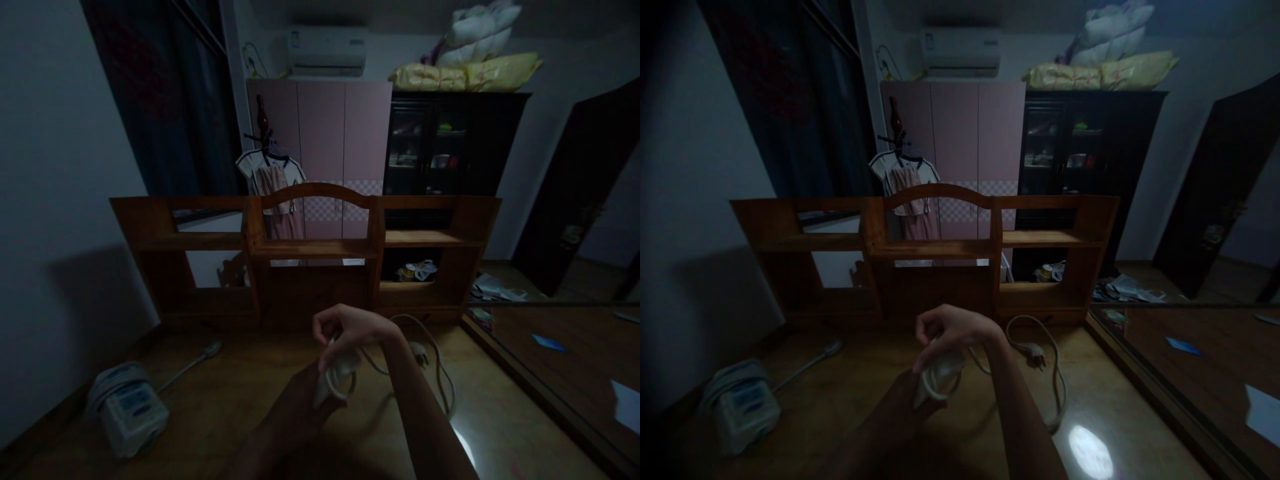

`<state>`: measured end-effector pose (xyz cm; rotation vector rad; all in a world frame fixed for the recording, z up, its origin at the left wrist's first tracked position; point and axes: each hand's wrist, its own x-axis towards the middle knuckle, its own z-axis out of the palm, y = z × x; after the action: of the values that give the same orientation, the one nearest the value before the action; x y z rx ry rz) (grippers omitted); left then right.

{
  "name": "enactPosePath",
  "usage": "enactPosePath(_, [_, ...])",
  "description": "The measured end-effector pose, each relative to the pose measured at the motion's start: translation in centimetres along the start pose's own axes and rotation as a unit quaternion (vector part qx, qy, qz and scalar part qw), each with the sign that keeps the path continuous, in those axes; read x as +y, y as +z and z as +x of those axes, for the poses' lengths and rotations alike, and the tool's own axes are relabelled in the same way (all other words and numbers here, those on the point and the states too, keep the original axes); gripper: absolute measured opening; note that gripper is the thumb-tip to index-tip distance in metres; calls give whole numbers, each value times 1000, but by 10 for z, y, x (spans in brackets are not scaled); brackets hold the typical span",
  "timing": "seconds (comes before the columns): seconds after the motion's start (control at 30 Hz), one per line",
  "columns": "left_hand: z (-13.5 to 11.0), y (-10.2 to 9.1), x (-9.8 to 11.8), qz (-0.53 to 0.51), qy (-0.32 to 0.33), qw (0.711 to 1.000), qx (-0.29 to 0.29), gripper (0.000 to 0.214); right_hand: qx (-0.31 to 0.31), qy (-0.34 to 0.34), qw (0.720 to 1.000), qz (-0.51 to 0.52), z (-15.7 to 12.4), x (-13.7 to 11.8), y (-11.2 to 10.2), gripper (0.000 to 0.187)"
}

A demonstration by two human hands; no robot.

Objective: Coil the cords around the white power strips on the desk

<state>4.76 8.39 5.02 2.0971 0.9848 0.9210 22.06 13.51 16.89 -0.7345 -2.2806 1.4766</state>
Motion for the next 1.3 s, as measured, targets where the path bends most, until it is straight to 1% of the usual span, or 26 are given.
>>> enactPosePath(0.1, [1,-1,4,-19,-24,999,-15,31,-15,-3,1000,0,4,0,3,49])
enactPosePath(0.2, [2,-4,3,-36,-36,999,-2,33,19,-9,1000,5,9,5,1,47])
enactPosePath(0.33, [2,-8,-3,-34,-54,997,36,50,73,-9,997,37,20,20,-3,47])
enactPosePath(0.43, [3,-9,-6,-43,-43,997,51,49,87,-9,994,71,28,33,-3,46])
enactPosePath(0.5, [3,-8,-6,-58,-29,997,46,48,88,-5,994,71,30,35,-3,45])
enactPosePath(0.6, [4,-7,-3,-65,-13,998,21,45,70,4,997,43,26,31,-4,44])
enactPosePath(0.7, [3,-9,1,-66,0,998,9,39,26,8,999,21,27,27,-9,43])
enactPosePath(0.8, [0,-10,5,-89,-7,996,25,41,-17,22,999,31,37,35,-16,41])
enactPosePath(0.87, [-3,-7,6,-125,-33,990,54,44,-12,29,998,55,46,47,-18,40])
enactPosePath(0.93, [-6,-2,7,-189,-59,977,84,45,12,31,996,78,50,62,-14,38])
enactPosePath(1.0, [-8,3,7,-281,-81,952,88,46,38,33,996,79,47,78,-6,33])
enactPosePath(1.1, [-7,6,6,-429,-106,895,59,48,93,38,994,52,32,98,10,21])
enactPosePath(1.17, [-3,4,4,-495,-106,862,43,48,141,42,989,24,18,107,21,17])
enactPosePath(1.23, [3,2,-1,-527,-107,843,28,50,185,44,982,-12,5,110,30,16])
enactPosePath(1.3, [8,0,-10,-532,-124,838,0,54,224,43,973,-46,-6,111,39,15])
